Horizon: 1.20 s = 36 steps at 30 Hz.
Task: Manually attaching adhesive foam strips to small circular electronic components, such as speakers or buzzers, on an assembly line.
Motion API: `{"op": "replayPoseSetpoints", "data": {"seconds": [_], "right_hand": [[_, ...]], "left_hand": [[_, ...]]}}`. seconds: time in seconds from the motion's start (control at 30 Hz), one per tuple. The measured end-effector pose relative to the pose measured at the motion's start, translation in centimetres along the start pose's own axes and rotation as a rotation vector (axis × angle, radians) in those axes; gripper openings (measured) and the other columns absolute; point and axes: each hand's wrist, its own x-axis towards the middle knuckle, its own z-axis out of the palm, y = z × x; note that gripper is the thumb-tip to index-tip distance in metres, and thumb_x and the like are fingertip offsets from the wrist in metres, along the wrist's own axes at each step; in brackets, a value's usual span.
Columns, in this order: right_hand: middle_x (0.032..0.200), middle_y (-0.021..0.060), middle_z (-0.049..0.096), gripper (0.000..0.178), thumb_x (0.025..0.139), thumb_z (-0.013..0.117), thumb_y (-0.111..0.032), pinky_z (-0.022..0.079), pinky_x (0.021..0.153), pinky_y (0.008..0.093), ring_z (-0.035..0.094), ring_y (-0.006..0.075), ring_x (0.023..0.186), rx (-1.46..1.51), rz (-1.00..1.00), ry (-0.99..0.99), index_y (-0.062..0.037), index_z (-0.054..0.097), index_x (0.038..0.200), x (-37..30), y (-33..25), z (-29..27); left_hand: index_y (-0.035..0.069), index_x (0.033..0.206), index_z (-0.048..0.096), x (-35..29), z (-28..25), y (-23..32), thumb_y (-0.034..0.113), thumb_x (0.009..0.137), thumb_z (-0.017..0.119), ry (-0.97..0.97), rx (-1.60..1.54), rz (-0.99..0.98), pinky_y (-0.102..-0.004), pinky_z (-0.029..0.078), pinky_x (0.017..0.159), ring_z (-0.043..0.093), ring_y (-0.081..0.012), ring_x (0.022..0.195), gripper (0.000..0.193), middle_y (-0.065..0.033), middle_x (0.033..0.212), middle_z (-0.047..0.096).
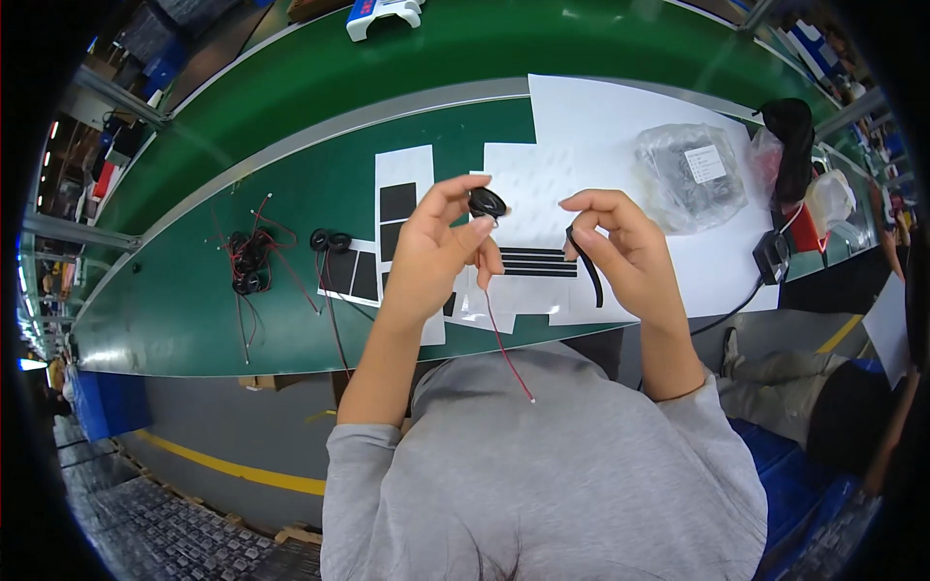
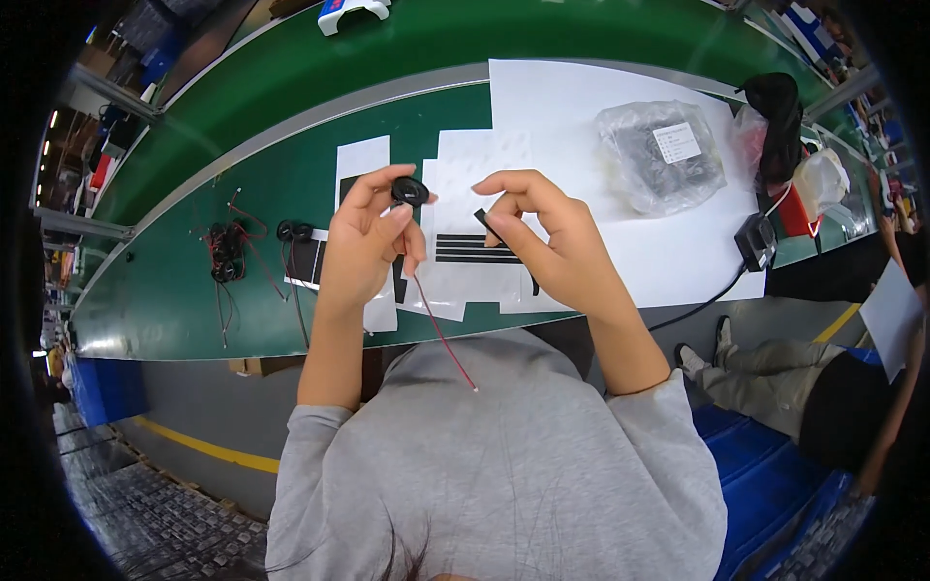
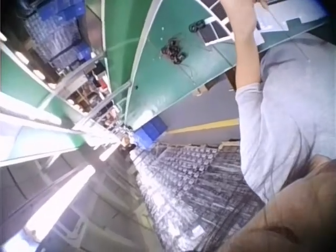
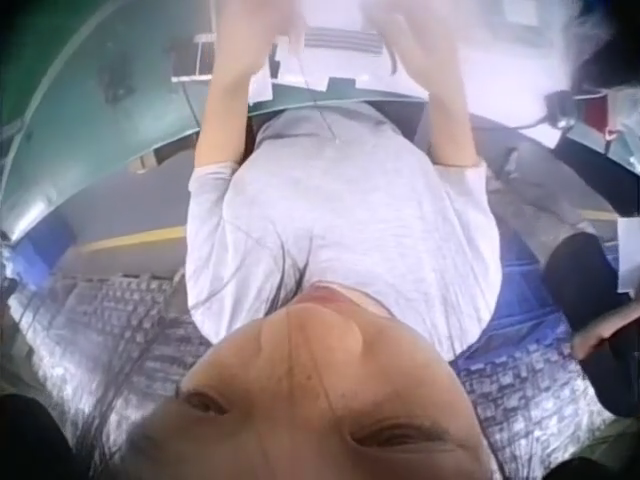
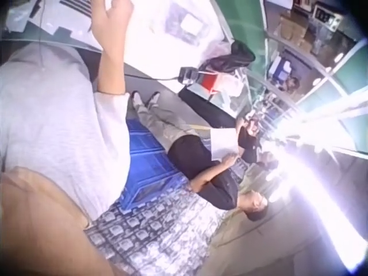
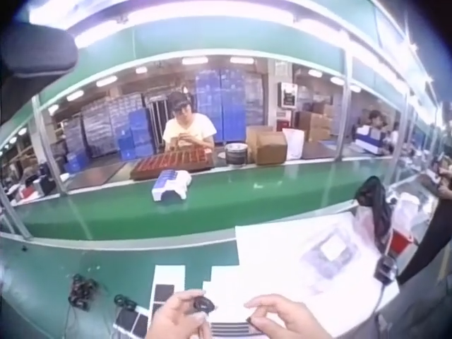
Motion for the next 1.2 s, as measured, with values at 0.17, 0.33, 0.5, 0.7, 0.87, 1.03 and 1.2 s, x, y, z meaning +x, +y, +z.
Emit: {"op": "replayPoseSetpoints", "data": {"seconds": [0.17, 0.33, 0.5, 0.7, 0.87, 1.03, 1.2], "right_hand": [[0.073, 0.0032, 0.055, 0.008, 0.080, 0.053, -0.005, 0.041, 0.058, 0.0190, 0.053, 0.0080, 0.065, 0.104, 0.020, -0.021, 0.0005, 0.053, 0.086, 0.0, -0.5, 1.1], [0.073, 0.0042, 0.055, 0.007, 0.080, 0.054, -0.005, 0.042, 0.057, 0.0200, 0.053, 0.0080, 0.063, 0.131, 0.019, -0.056, 0.0005, 0.052, 0.083, -0.7, -1.1, 1.9], [0.072, 0.0047, 0.056, 0.009, 0.080, 0.056, -0.007, 0.042, 0.057, 0.0206, 0.053, 0.0087, 0.063, 0.195, -0.006, -0.048, 0.0006, 0.052, 0.083, -1.1, -1.1, 2.4], [0.071, 0.0050, 0.057, 0.009, 0.079, 0.057, -0.007, 0.043, 0.058, 0.0210, 0.054, 0.0089, 0.063, 0.228, 0.004, -0.059, 0.0003, 0.052, 0.081, -1.3, -1.0, 2.4], [0.070, 0.0047, 0.057, 0.008, 0.079, 0.057, -0.006, 0.042, 0.059, 0.0209, 0.054, 0.0089, 0.062, 0.224, 0.015, -0.085, 0.0000, 0.052, 0.080, -1.2, -1.0, 2.3], [0.069, 0.0042, 0.056, 0.008, 0.078, 0.057, -0.006, 0.042, 0.059, 0.0211, 0.053, 0.0083, 0.062, 0.194, 0.008, -0.082, -0.0001, 0.052, 0.080, -1.2, -0.7, 2.3], [0.069, 0.0039, 0.056, 0.011, 0.076, 0.060, -0.007, 0.042, 0.060, 0.0212, 0.052, 0.0084, 0.062, 0.162, 0.049, -0.065, -0.0012, 0.052, 0.079, -0.9, -1.2, 2.3]], "left_hand": [[-0.001, 0.110, 0.042, -1.9, 1.1, -0.4, 0.003, 0.079, 0.056, 0.008, 0.073, 0.018, -0.0163, 0.030, 0.039, 0.046, -0.0057, 0.049, 0.035, -0.0089, 0.085, 0.052], [0.000, 0.111, 0.039, -3.0, 2.6, -0.3, -0.003, 0.075, 0.058, 0.018, 0.027, 0.100, -0.0162, 0.035, 0.044, 0.048, -0.0060, 0.055, 0.041, -0.0091, 0.083, 0.052], [-0.001, 0.106, 0.039, -3.6, 2.8, -1.1, -0.004, 0.073, 0.060, 0.010, 0.081, 0.208, -0.0167, 0.039, 0.047, 0.049, -0.0068, 0.059, 0.039, -0.0105, 0.085, 0.054], [-0.001, 0.106, 0.039, -3.9, 2.9, -1.6, -0.005, 0.074, 0.059, 0.014, 0.104, 0.306, -0.0167, 0.041, 0.052, 0.051, -0.0068, 0.065, 0.038, -0.0105, 0.088, 0.054], [-0.001, 0.106, 0.042, -4.1, 2.8, -1.8, -0.006, 0.073, 0.060, -0.001, 0.155, 0.359, -0.0168, 0.043, 0.055, 0.054, -0.0077, 0.070, 0.038, -0.0099, 0.089, 0.053], [0.000, 0.108, 0.043, -3.8, 3.1, -1.9, -0.007, 0.073, 0.060, 0.012, 0.219, 0.443, -0.0185, 0.045, 0.059, 0.056, -0.0102, 0.075, 0.040, -0.0099, 0.090, 0.051], [0.001, 0.109, 0.044, -3.8, 2.9, -1.8, -0.007, 0.072, 0.061, -0.007, 0.355, 0.477, -0.0204, 0.047, 0.064, 0.056, -0.0121, 0.079, 0.041, -0.0100, 0.090, 0.051]]}}
